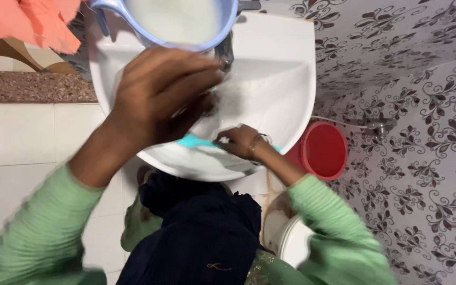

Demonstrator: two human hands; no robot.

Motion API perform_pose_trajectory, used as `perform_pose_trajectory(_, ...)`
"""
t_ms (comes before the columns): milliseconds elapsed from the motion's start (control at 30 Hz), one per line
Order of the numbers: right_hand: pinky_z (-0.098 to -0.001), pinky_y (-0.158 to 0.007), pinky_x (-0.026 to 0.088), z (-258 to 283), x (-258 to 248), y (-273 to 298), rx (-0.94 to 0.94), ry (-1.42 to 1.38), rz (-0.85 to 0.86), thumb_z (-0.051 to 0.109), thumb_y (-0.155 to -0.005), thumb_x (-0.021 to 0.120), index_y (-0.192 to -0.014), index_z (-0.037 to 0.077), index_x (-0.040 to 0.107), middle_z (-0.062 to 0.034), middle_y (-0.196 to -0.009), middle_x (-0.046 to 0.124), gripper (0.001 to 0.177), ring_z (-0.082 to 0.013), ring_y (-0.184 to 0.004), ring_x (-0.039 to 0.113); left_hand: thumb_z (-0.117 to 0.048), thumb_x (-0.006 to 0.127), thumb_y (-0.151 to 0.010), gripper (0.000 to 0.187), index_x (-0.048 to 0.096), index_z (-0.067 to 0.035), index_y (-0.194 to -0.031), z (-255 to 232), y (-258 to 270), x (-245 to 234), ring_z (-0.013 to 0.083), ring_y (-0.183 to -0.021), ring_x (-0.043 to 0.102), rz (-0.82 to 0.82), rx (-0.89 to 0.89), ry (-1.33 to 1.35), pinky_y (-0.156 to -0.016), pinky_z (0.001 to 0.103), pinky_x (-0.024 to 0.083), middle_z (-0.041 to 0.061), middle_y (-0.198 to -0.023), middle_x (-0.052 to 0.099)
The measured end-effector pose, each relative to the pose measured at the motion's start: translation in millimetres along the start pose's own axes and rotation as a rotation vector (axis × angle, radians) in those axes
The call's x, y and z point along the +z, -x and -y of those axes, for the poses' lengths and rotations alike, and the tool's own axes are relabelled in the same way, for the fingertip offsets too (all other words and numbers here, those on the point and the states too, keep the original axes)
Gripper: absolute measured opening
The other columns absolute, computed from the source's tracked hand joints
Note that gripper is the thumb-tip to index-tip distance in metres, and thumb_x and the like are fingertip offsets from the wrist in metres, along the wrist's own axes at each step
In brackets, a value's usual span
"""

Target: The person cleans a white bathroom sink using a blue scrub brush and soapy water from a blue basin. They scrub the basin and faucet area, then switch to an orange cloth to wipe and dry the sink surface and surrounding counter.

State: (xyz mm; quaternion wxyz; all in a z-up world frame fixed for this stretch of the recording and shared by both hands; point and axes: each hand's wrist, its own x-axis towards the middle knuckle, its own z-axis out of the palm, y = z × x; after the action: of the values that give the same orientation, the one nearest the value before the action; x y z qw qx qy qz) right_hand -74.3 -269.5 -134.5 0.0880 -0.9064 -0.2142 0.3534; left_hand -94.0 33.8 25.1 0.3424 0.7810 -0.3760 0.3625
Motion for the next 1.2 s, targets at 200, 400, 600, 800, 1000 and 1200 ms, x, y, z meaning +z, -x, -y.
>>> perform_pose_trajectory(200,-0.0475,-0.082,0.057,-45.8,-72.0,30.8,0.433,0.319,-0.214,0.025,-0.094,0.06,-0.126,0.029,0.071,-0.0186,-0.1,0.075,0.034,-0.0367,-0.091,0.073,-0.008,0.059,-0.118,0.014,0.065,0.002,-0.125,-15.4,105.0,-22.2,0.0201,-0.1,0.071,-0.395,-0.759,0.027,-0.091,0.031,0.057,0.01,-0.113,0.073)
perform_pose_trajectory(400,-0.0458,-0.083,0.056,30.4,-31.5,-10.8,0.321,0.128,-0.039,0.027,-0.09,0.06,-0.127,0.032,0.068,-0.0153,-0.093,0.075,0.038,-0.0351,-0.092,0.073,-0.015,0.061,-0.115,0.048,0.039,0.004,-0.153,30.3,166.5,22.8,0.0299,-0.139,0.053,-0.434,-1.07,0.134,-0.115,0.039,0.045,0.021,-0.152,0.052)
perform_pose_trajectory(600,-0.0459,-0.082,0.057,1.4,-50.5,3.6,0.396,0.228,-0.291,0.027,-0.098,0.058,-0.127,0.032,0.072,-0.0144,-0.099,0.076,0.032,-0.0342,-0.09,0.073,-0.024,0.059,-0.118,0.065,0.025,0.009,-0.162,51.3,177.3,54.0,0.0424,-0.153,0.036,-0.259,-1.112,-0.004,-0.127,0.048,0.03,0.03,-0.164,0.035)
perform_pose_trajectory(800,-0.038,-0.082,0.058,33.8,3.6,-3.5,0.068,-0.227,-0.087,0.032,-0.092,0.067,-0.119,0.028,0.074,-0.0101,-0.092,0.079,0.029,-0.026,-0.081,0.076,-0.026,0.055,-0.118,0.061,0.028,0.007,-0.161,52.8,181.2,55.9,0.0414,-0.153,0.04,-0.332,-1.129,0.079,-0.128,0.048,0.033,0.028,-0.165,0.036)
perform_pose_trajectory(1000,-0.0435,-0.086,0.055,-28.6,-68.7,51.3,0.439,0.386,0.051,0.03,-0.094,0.062,-0.123,0.034,0.072,-0.0113,-0.106,0.073,0.031,-0.0305,-0.094,0.072,-0.025,0.054,-0.116,0.057,0.031,0.006,-0.159,51.2,173.3,54.1,0.0397,-0.15,0.045,-0.379,-1.114,0.102,-0.125,0.047,0.036,0.027,-0.162,0.04)
perform_pose_trajectory(1200,-0.0458,-0.089,0.057,47.4,-30.7,-27.3,0.402,0.218,-0.162,0.022,-0.093,0.056,-0.129,0.033,0.07,-0.0149,-0.108,0.075,0.04,-0.0361,-0.1,0.071,-0.024,0.055,-0.117,0.055,0.033,0.006,-0.158,53.0,174.9,53.5,0.0384,-0.15,0.045,-0.36,-1.111,0.064,-0.126,0.046,0.036,0.026,-0.161,0.042)
